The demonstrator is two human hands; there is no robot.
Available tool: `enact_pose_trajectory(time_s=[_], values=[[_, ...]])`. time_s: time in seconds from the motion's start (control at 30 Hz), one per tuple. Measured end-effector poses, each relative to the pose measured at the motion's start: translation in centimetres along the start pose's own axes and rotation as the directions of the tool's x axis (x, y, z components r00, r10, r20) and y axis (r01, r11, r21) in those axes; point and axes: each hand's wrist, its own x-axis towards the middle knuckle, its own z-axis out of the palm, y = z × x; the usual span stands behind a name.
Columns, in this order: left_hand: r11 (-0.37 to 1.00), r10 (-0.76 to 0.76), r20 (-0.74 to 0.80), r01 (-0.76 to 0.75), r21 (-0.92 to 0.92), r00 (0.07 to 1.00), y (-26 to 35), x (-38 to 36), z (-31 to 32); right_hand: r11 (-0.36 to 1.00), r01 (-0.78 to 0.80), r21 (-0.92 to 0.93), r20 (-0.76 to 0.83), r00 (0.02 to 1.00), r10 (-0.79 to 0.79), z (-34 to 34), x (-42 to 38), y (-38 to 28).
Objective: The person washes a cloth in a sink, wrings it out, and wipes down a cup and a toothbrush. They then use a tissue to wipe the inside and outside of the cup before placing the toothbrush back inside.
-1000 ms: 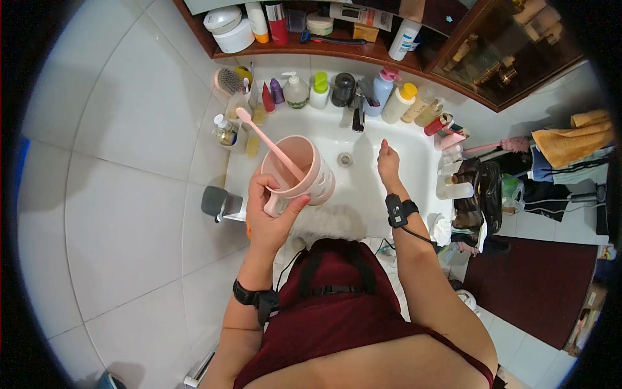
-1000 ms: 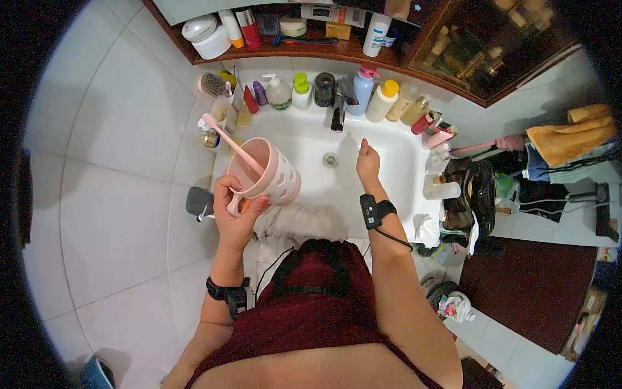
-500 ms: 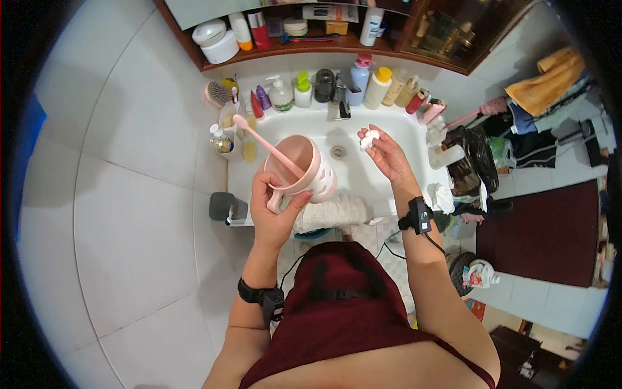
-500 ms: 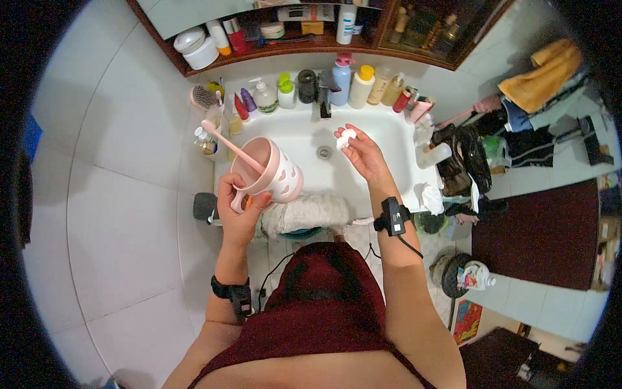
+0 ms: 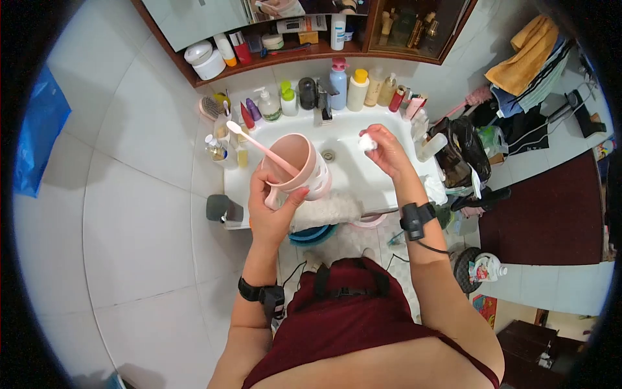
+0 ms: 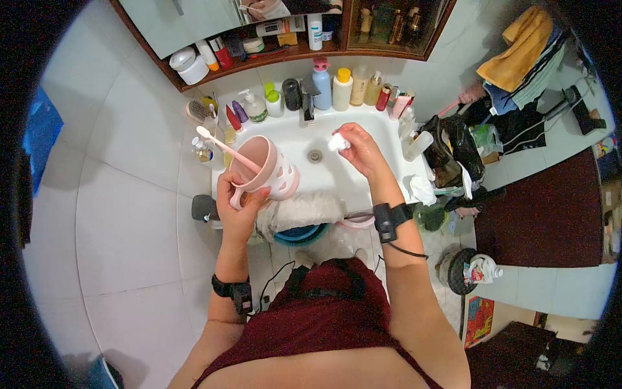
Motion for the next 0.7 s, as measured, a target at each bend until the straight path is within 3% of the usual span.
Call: enact_pose_trajectory(time_s=[0.03,0.07,0.1,0.13,0.17,0.27,0.37,0.57,0.67,0.7], values=[[1.0,0.012,-0.014,-0.011,0.022,1.0,0.1,-0.2,0.5,0.95,-0.037,0.311,0.024,0.999,0.031,0.6,-0.8,-1.5],[1.0,0.016,-0.023,-0.016,0.006,1.0,0.3,-0.5,1.3,0.994,0.025,-0.102,0.026,0.999,-0.023,-0.8,-0.2,-0.7],[1.0,0.021,-0.027,-0.021,-0.01,0.999,0.5,-0.5,2.1,0.865,0.088,-0.493,0.045,0.996,-0.076,-1.1,0.2,-0.5],[0.999,0.03,-0.025,-0.03,-0.025,0.999,0.7,-0.4,2.9,0.586,0.138,-0.798,0.078,0.989,-0.125,-1.7,0.4,-0.6],[0.998,0.061,-0.013,-0.061,-0.014,0.998,0.7,-0.3,3.7,0.833,-0.093,-0.545,-0.071,0.995,0.065,-2.8,0.4,-1.2],[0.995,0.093,0.004,-0.092,-0.022,0.996,0.5,-0.4,6.1,0.959,-0.114,-0.261,-0.075,0.992,0.098,-3.1,-1.3,-3.9],[0.996,0.066,0.017,-0.065,-0.066,0.998,1.3,-0.3,8.4,0.975,0.141,-0.171,0.165,0.98,-0.113,-4.2,-2.0,-4.6],[0.991,0.07,0.036,-0.065,-0.116,0.997,1.8,-0.5,11.1,0.751,0.399,-0.526,0.121,0.909,-0.398,-7.2,-1.9,-5.2],[0.992,0.067,0.027,-0.064,-0.112,0.997,2.1,-0.9,11.9,0.923,0.209,-0.324,0.055,0.978,-0.202,-6.1,-3.3,-8.1],[0.991,0.084,0.027,-0.08,-0.112,0.996,1.9,-0.8,12.1,0.886,0.222,-0.406,0.034,0.973,-0.228,-6.1,-3.1,-7.8]])
